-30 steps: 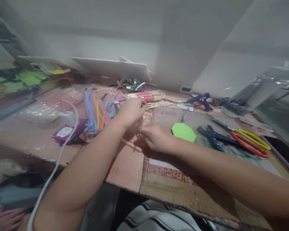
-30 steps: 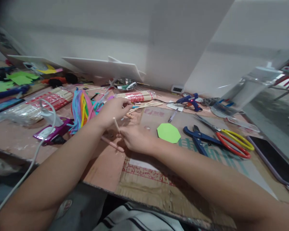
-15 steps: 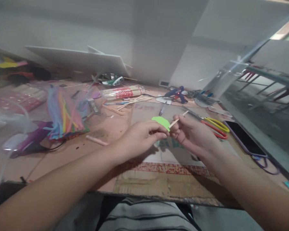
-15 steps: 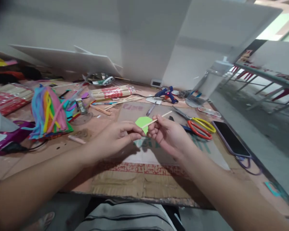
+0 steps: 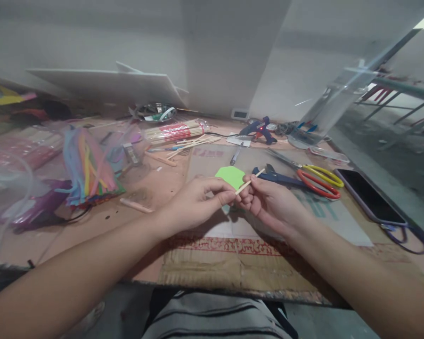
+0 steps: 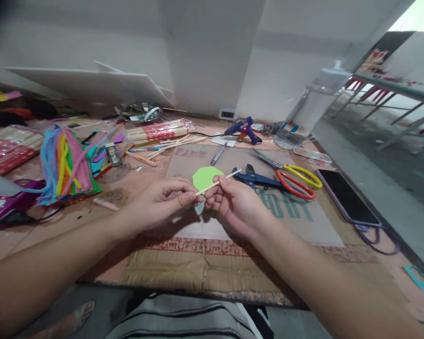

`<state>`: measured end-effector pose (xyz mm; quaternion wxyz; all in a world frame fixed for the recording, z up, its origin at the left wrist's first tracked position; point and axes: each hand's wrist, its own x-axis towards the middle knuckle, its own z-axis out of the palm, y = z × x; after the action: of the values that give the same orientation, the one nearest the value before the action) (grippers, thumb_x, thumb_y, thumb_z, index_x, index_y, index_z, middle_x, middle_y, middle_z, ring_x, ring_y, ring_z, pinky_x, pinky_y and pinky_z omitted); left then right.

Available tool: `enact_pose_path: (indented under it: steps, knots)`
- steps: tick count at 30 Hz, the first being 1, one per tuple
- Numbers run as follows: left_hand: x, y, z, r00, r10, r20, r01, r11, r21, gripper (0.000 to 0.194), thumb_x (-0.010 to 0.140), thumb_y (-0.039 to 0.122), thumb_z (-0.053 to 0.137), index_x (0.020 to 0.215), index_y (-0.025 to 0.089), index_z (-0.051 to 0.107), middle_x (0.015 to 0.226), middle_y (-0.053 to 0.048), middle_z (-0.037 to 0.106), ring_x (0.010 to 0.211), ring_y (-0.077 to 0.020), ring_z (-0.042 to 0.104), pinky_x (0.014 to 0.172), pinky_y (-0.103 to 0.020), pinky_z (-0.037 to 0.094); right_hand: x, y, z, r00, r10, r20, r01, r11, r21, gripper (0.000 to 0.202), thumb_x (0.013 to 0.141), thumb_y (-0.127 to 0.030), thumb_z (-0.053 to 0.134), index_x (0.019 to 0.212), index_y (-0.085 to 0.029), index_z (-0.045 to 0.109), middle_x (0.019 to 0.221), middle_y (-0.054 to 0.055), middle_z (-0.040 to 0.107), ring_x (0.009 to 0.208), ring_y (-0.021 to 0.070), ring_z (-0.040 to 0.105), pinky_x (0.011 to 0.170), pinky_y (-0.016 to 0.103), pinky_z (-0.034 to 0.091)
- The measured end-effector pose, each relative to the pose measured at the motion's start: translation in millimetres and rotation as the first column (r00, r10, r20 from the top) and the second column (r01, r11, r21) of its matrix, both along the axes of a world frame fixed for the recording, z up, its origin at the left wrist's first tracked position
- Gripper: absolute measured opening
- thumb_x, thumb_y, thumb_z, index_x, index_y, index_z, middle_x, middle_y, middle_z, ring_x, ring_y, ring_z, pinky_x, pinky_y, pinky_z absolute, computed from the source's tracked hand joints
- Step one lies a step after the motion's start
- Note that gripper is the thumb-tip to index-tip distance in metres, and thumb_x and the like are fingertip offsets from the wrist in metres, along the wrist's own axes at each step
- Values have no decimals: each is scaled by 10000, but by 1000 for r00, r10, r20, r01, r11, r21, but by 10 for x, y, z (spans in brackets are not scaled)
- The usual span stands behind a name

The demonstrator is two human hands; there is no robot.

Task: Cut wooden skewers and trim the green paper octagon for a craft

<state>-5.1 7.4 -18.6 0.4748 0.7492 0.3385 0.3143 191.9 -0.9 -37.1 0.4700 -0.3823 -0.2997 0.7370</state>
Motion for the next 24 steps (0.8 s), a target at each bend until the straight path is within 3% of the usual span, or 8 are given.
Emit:
enact_pose_path:
  steps: [7,13,24]
  knots:
    - [-26,25,-21,1000,-1,-31,0,999,-53,247,938,306,541,873,156,727,861,-65,747,739,-168,672,649,-254,515,-21,0,-18,998,-61,30,60,997,42,183,954,-290,563,806,-192,609,649,6,645,571,115,583,586,214,511]
    - [-41,37,-21,1000,-17,-24,18,1000,6,228,928,293,543,889,163,727,928,-71,751,830,-181,685,707,-264,536,17,8,-59,998,-41,43,36,993,110,152,906,-326,645,841,-195,602,667,-3,653,586,113,604,616,222,530]
    - [-14,22,-12,1000,-20,15,21,997,-80,196,883,286,577,847,163,726,913,-76,755,787,-180,699,650,-254,542,-23,1,-79,998,-52,21,50,996,73,150,930,-303,609,827,-194,609,650,4,664,580,118,617,612,228,534]
